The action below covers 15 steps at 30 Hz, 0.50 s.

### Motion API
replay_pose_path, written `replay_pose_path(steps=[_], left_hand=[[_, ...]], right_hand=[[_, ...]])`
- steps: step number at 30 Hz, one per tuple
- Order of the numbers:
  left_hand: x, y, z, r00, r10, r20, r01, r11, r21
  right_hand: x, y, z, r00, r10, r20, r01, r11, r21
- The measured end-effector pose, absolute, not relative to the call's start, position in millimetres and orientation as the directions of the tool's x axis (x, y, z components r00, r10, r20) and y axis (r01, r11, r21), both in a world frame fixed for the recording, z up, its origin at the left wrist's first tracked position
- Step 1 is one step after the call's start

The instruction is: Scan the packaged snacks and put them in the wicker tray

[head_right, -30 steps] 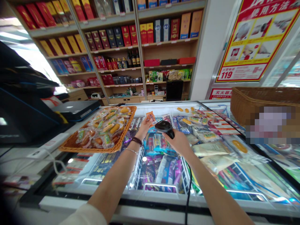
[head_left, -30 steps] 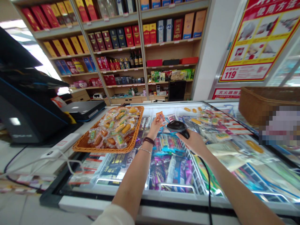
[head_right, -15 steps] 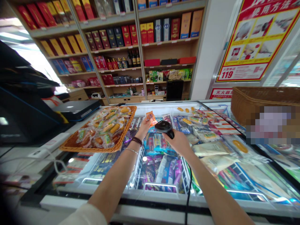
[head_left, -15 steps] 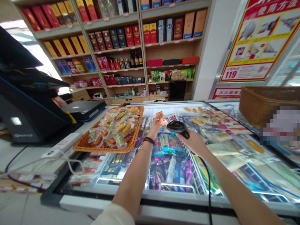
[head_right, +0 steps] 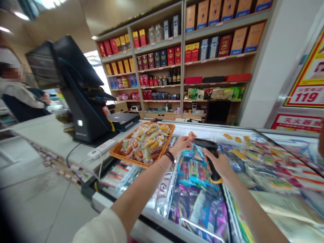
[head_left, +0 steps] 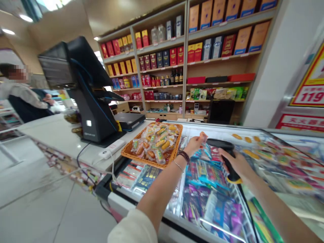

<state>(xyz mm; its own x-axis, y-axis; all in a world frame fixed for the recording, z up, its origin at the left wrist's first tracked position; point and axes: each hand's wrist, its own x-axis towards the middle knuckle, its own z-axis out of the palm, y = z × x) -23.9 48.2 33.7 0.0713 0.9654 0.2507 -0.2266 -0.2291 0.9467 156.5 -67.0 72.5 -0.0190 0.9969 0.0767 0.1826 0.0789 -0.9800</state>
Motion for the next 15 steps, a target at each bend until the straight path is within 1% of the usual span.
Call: replay_pose_path(steps=[2, 4, 6, 8, 10, 12, 14, 15], left_hand=[[-52, 46, 59, 0.013, 0.962, 0.273, -0.134, -0.269, 0.954], [-92, 38, 85, -0.096, 0.935, 0.341, -0.018, -0.344, 0.939], [-136, 27, 109, -0.251, 0.864, 0.436, 0.127, -0.417, 0.900], [-178, 13, 126, -0.359, 0.782, 0.509, 0.271, -0.435, 0.859], [-211, 2, 137, -0.405, 0.763, 0.503, 0.394, -0.351, 0.849], [-231, -7, 144, -0.375, 0.820, 0.432, 0.523, -0.198, 0.829], [-239, -12, 147, -0.372, 0.845, 0.384, 0.582, -0.111, 0.806], [-238, -13, 149, -0.379, 0.840, 0.389, 0.598, -0.099, 0.796]], right_hand=[[133, -57, 90, -0.038, 0.996, 0.076, 0.016, 0.077, -0.997], [104, -48, 110, -0.060, 0.997, 0.057, -0.128, 0.049, -0.991], [73, -42, 128, -0.060, 0.998, 0.033, -0.188, 0.021, -0.982], [43, -38, 141, -0.110, 0.993, 0.034, -0.215, 0.010, -0.977], [20, -36, 148, -0.157, 0.987, 0.033, -0.244, -0.007, -0.970], [8, -38, 150, -0.157, 0.987, 0.041, -0.257, -0.001, -0.966], [9, -42, 147, -0.145, 0.987, 0.063, -0.264, 0.023, -0.964], [14, -45, 145, -0.138, 0.987, 0.079, -0.263, 0.041, -0.964]])
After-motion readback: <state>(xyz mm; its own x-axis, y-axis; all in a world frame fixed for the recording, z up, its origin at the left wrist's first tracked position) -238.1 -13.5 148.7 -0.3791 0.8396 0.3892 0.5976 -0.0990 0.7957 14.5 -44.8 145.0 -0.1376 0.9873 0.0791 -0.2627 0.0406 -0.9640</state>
